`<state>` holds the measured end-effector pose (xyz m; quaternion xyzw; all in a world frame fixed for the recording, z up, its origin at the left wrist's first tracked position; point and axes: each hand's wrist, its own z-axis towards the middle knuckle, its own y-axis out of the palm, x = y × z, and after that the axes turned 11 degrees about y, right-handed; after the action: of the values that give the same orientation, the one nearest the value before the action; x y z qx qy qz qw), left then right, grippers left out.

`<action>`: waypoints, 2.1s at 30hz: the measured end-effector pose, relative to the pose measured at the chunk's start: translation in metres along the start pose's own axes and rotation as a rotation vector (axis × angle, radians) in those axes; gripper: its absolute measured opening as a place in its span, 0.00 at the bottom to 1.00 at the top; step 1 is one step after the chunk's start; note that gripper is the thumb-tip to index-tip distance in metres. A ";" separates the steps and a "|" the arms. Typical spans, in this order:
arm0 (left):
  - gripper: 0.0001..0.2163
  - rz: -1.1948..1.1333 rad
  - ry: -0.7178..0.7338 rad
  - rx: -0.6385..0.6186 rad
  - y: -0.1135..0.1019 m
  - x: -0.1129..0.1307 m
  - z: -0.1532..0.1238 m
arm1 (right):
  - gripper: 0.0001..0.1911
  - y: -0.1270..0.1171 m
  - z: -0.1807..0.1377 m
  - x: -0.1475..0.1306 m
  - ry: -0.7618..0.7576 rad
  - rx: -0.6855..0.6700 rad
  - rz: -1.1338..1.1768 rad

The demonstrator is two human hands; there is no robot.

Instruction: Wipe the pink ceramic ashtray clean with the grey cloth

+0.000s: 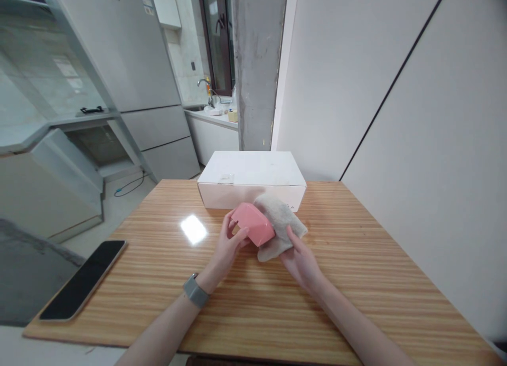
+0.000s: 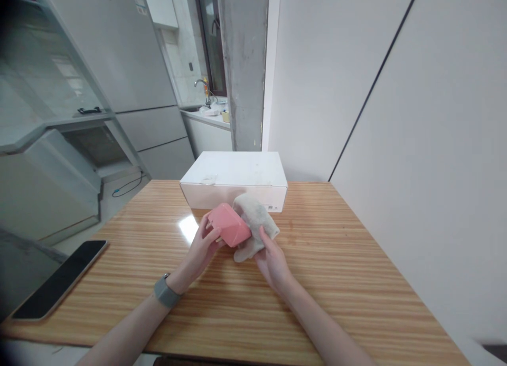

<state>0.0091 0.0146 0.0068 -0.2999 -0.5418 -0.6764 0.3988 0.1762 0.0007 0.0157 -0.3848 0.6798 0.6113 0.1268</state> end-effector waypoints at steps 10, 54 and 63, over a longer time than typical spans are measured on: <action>0.36 0.180 0.159 -0.064 -0.004 -0.001 0.002 | 0.20 0.001 0.001 0.000 0.023 0.019 0.019; 0.39 0.627 0.430 -0.133 0.000 0.000 -0.008 | 0.20 0.008 -0.005 -0.002 0.036 0.019 -0.010; 0.44 0.748 0.501 -0.170 -0.001 0.005 -0.004 | 0.22 0.007 -0.005 -0.001 0.049 0.042 -0.012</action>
<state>0.0054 0.0093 0.0096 -0.3337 -0.2258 -0.5796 0.7083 0.1737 -0.0039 0.0223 -0.4010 0.6930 0.5867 0.1217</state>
